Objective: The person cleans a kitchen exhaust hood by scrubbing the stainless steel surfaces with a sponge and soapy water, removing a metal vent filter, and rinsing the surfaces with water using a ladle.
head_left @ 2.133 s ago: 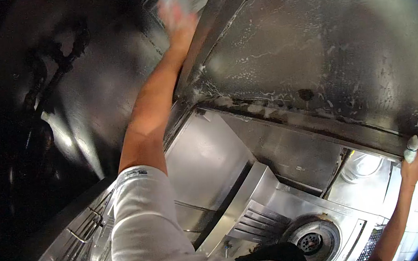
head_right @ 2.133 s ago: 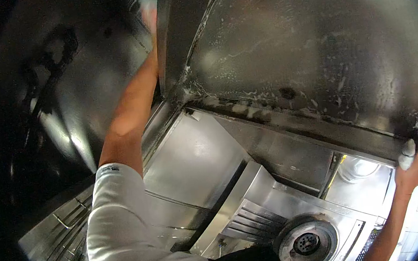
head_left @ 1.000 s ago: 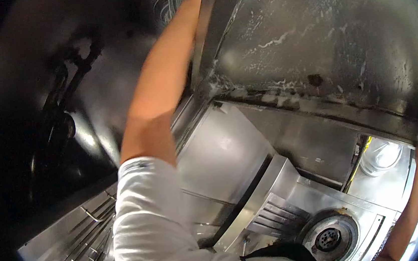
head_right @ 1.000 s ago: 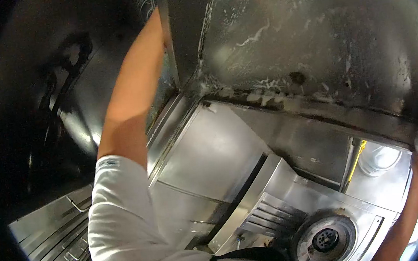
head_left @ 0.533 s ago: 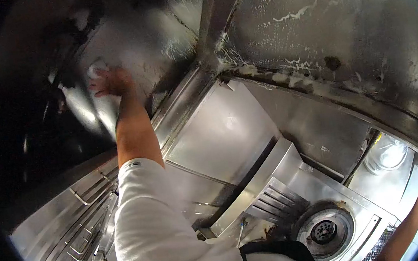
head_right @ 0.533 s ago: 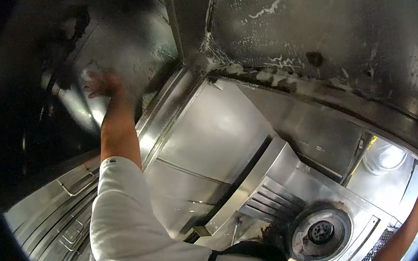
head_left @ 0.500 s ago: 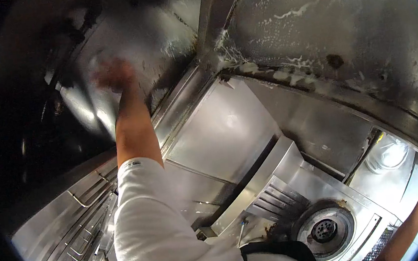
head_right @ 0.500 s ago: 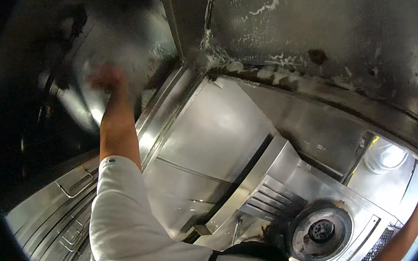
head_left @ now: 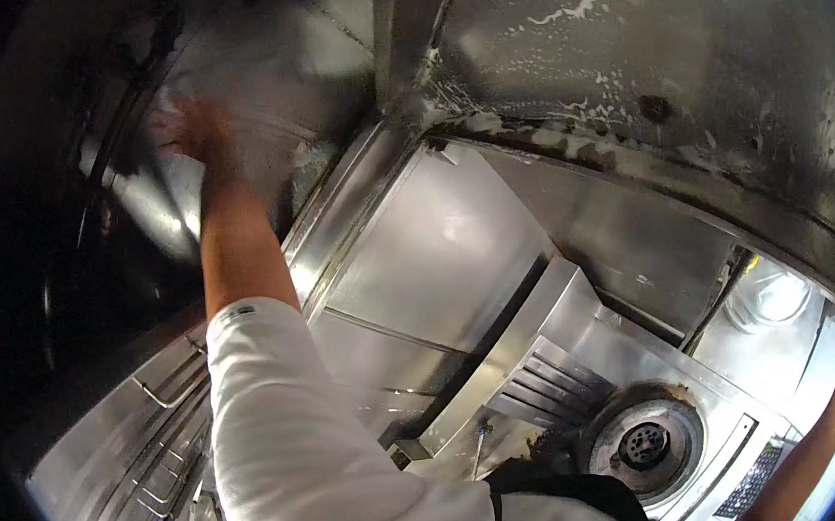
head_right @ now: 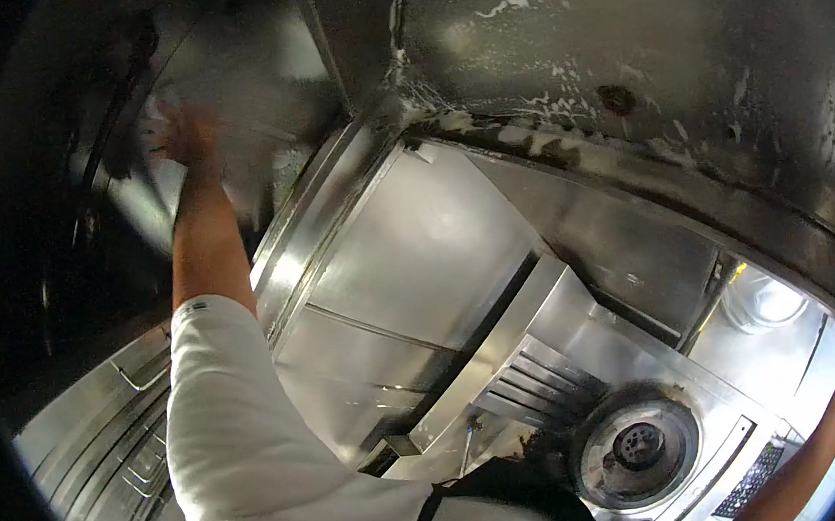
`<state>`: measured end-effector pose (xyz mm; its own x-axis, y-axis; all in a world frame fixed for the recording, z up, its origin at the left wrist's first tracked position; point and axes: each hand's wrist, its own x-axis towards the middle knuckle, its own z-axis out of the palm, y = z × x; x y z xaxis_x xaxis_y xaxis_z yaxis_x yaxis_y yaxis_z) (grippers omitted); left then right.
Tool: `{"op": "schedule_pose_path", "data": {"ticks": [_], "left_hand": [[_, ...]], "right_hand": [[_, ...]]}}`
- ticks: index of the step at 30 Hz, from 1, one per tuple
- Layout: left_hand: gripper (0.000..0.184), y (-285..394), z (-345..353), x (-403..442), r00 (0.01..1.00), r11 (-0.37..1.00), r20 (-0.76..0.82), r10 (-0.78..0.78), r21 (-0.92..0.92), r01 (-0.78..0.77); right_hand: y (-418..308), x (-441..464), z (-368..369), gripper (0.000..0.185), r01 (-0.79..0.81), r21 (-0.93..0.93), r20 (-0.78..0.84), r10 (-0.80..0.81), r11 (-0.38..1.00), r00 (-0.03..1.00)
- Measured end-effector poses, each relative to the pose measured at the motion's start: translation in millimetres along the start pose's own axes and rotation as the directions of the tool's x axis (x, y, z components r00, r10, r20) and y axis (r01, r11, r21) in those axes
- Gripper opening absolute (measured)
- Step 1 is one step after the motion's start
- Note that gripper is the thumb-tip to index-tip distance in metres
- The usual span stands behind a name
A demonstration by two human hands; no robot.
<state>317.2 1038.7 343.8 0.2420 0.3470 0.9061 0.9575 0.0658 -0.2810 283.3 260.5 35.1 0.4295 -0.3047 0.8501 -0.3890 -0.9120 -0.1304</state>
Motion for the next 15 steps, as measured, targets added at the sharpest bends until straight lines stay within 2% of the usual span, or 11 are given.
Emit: {"op": "schedule_pose_path", "data": {"ticks": [1, 4, 6, 8, 9, 10, 11, 13, 14, 15], "left_hand": [[0.07, 2, -11, 13, 0.966, 0.945, -0.082, -0.246, -0.241, 0.22], [0.061, 49, -43, 11, 0.963, 0.953, -0.218, 0.16, -0.22, -0.208], [0.056, 93, -48, 4, 0.853, 0.857, -0.301, 0.427, -0.168, -0.488], [0.055, 141, -34, -3, 0.756, 0.758, -0.45, 0.475, -0.228, -0.612], [0.055, 154, -27, -23, 0.75, 0.769, -0.4, 0.527, -0.151, -0.621], [0.055, 167, 6, -30, 0.582, 0.633, -0.608, 0.541, -0.161, -0.757], [0.055, 180, 38, -37, 0.372, 0.492, -0.772, 0.516, -0.088, -0.866], [0.054, 164, 53, -54, 0.072, 0.305, -0.708, 0.702, 0.209, -0.929], [0.054, 138, 30, -89, 0.276, 0.334, -0.201, 0.94, 0.375, -0.865], [0.056, 135, 32, -80, 0.315, 0.375, -0.219, 0.924, 0.344, -0.861]], "right_hand": [[2, -2, 0, 0.114, 0.008, 0.016, -0.005, -0.008, 1.0, 1.0], [0, -1, 0, 0.11, 0.042, 0.057, -0.038, -0.04, 0.997, 0.998], [-10, 0, -8, 0.109, 0.068, 0.092, -0.038, -0.065, 0.993, 0.997], [-1, 0, -1, 0.108, 0.041, 0.092, -0.012, -0.04, 0.995, 0.999], [3, 1, 2, 0.108, 0.032, 0.095, 0.001, -0.033, 0.995, 0.999], [-1, -3, -1, 0.111, 0.156, 0.122, -0.072, -0.148, 0.98, 0.986], [-5, -2, -1, 0.111, 0.108, 0.132, -0.041, -0.104, 0.985, 0.994], [-8, 1, -5, 0.113, -0.014, 0.148, 0.017, 0.011, 0.989, 1.0], [-4, -3, -12, 0.114, 0.123, 0.198, -0.031, -0.119, 0.972, 0.992], [0, -4, -9, 0.113, 0.095, 0.162, -0.023, -0.092, 0.982, 0.995]]}}
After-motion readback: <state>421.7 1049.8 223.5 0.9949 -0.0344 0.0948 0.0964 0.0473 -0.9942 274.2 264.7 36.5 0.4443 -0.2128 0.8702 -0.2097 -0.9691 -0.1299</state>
